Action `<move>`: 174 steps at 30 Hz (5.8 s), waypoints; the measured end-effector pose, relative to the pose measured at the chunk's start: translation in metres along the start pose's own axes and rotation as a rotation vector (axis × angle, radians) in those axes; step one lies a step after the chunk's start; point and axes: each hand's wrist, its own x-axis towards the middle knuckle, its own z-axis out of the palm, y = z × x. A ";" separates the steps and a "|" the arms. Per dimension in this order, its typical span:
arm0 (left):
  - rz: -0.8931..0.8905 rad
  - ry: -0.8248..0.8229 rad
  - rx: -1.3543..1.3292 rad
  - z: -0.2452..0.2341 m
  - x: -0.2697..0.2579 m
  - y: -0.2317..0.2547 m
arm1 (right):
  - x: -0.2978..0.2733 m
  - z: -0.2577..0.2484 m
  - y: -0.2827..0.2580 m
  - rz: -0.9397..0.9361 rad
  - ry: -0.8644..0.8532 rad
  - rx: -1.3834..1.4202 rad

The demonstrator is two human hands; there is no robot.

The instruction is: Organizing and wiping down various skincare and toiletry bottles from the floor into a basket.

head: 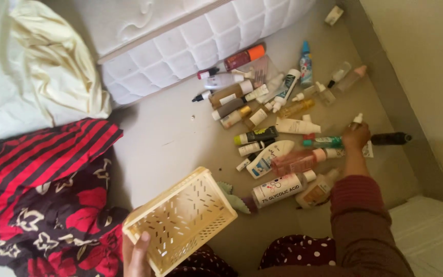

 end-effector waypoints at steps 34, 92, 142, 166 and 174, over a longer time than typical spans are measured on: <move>-0.060 -0.306 -0.044 0.046 -0.003 -0.005 | -0.309 -0.302 -0.338 -1.000 -1.174 1.322; -0.129 0.162 -0.483 -0.030 0.013 0.025 | -0.090 0.139 -0.435 -0.933 -0.183 0.277; 0.019 -0.175 -0.381 0.015 -0.034 0.032 | -0.274 -0.269 -0.406 -1.189 -0.436 1.129; -0.036 -0.347 -0.301 0.031 -0.043 0.032 | -0.418 -0.358 -0.392 -1.480 -0.741 0.472; -0.006 -0.336 -0.300 0.033 -0.042 0.029 | -0.420 -0.336 -0.389 -1.584 -0.726 0.441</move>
